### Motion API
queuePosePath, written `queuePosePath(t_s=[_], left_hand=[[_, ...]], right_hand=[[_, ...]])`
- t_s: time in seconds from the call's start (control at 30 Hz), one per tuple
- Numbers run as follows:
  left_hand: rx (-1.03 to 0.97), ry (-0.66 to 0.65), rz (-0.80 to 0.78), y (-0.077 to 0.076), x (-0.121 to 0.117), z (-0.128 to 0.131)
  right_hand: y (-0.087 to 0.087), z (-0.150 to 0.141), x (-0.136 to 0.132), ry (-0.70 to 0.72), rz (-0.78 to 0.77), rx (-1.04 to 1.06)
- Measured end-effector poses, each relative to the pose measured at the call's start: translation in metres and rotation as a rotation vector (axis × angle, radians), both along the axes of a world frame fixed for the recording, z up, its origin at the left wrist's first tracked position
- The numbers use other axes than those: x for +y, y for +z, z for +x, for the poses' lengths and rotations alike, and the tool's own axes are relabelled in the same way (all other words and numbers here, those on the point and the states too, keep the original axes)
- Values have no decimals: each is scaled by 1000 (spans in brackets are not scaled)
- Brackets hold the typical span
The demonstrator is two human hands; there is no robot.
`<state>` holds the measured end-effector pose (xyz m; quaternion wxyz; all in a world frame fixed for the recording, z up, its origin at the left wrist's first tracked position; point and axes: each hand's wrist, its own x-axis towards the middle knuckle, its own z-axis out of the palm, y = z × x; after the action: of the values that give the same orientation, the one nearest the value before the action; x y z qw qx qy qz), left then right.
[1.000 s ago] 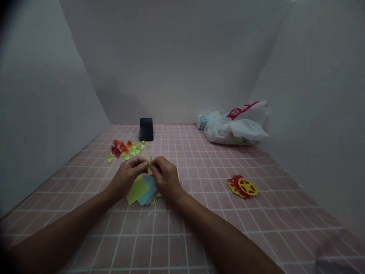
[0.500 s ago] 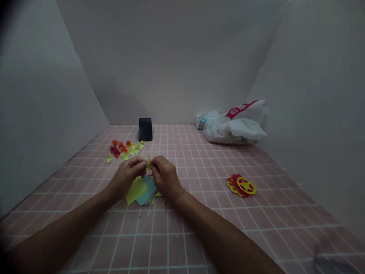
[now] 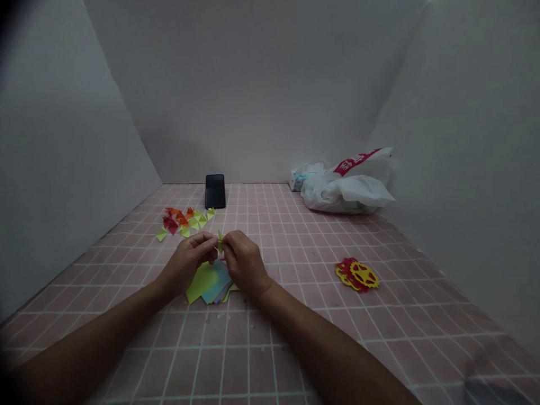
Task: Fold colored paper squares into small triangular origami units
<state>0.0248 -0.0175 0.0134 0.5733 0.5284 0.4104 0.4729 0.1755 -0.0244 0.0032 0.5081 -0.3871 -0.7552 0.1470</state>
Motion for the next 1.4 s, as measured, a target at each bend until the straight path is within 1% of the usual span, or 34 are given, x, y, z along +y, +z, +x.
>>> queuePosePath(t_s=[0.2,0.43,0.57,0.7,0.8,0.97,1.13,1.27,1.4], left_hand=[[-81,7,-61,-1,1,1],[-138,15,-112,0,2,2],[-111,12,-87,-1,4,1],[0,40,22,0,4,0],[38,51,77,0,2,0],[-28,13,12,2,0,2],[-65,29,-59,4,0,3],[-48,49,-50,1,1,1],[-23,61,-19,0,1,1]], right_hand=[[-2,-1,0,-12,48,-41],[-4,-2,-1,-32,34,-10],[-3,-2,-1,-39,20,0],[-1,-2,0,-9,-92,62],[1,-1,0,5,-164,127],[1,-2,0,13,-138,113],[-1,-2,0,3,-101,85],[-2,-2,1,-15,-95,80],[-2,-2,1,-10,-125,118]])
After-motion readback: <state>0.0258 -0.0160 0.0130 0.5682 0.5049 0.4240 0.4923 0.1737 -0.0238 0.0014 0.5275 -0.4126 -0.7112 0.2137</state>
